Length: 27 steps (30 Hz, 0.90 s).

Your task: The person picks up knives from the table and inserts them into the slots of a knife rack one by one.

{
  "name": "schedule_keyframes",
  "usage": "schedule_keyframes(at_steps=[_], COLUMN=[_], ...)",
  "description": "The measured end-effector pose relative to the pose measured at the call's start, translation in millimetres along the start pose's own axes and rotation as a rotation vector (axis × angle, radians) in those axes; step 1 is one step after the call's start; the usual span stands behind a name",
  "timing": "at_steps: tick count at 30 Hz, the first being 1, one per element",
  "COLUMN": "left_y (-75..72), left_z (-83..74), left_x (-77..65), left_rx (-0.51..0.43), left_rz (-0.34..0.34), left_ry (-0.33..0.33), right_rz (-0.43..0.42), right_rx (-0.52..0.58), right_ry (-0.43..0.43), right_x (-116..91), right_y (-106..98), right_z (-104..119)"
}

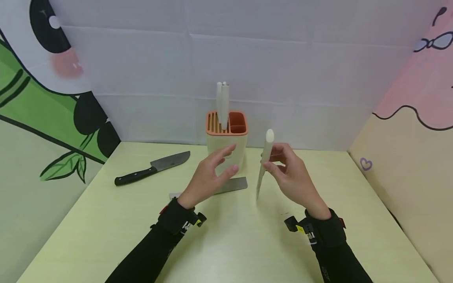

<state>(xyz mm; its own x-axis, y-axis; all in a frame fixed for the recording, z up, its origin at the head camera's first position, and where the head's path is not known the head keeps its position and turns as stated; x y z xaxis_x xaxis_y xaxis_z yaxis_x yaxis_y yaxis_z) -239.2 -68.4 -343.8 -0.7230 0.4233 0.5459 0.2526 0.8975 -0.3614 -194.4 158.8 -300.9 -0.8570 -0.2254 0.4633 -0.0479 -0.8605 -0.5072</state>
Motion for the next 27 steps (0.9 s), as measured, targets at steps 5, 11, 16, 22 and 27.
schedule_keyframes(at_steps=[5, 11, 16, 22, 27], left_y=[0.8, 6.1, 9.2, 20.3, 24.5], left_z=[-7.8, -40.5, -70.3, -55.2, -53.4], left_x=[5.8, 27.1, 44.4, 55.4, 56.0], left_rx=[-0.079, -0.161, -0.200, -0.204, -0.182], left_rz=[-0.032, -0.032, -0.001, 0.009, -0.008], left_ry=[0.021, 0.008, -0.001, 0.053, 0.083], right_rz=[0.031, 0.045, 0.031, 0.006, -0.002], right_rx=[0.032, 0.061, 0.077, 0.059, 0.042], right_ry=[-0.016, -0.028, -0.038, -0.045, -0.027], right_x=[1, 0, 2, 1, 1], right_y=[8, 16, 19, 19, 20], right_z=[1, 3, 4, 3, 3])
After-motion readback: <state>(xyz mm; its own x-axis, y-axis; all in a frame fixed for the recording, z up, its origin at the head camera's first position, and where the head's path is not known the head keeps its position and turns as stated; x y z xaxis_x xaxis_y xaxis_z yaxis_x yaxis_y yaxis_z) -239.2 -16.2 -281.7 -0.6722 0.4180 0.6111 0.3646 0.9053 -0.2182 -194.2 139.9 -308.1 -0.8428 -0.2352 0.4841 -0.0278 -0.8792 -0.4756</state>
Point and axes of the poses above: each hand's wrist, its own x-axis towards the middle knuckle, its own y-axis out of the palm, z = x × y, the point moved 3 cm from there along x, towards the middle knuckle, and after that the axes turned 9 degrees about -x, right-handed, at the moved point
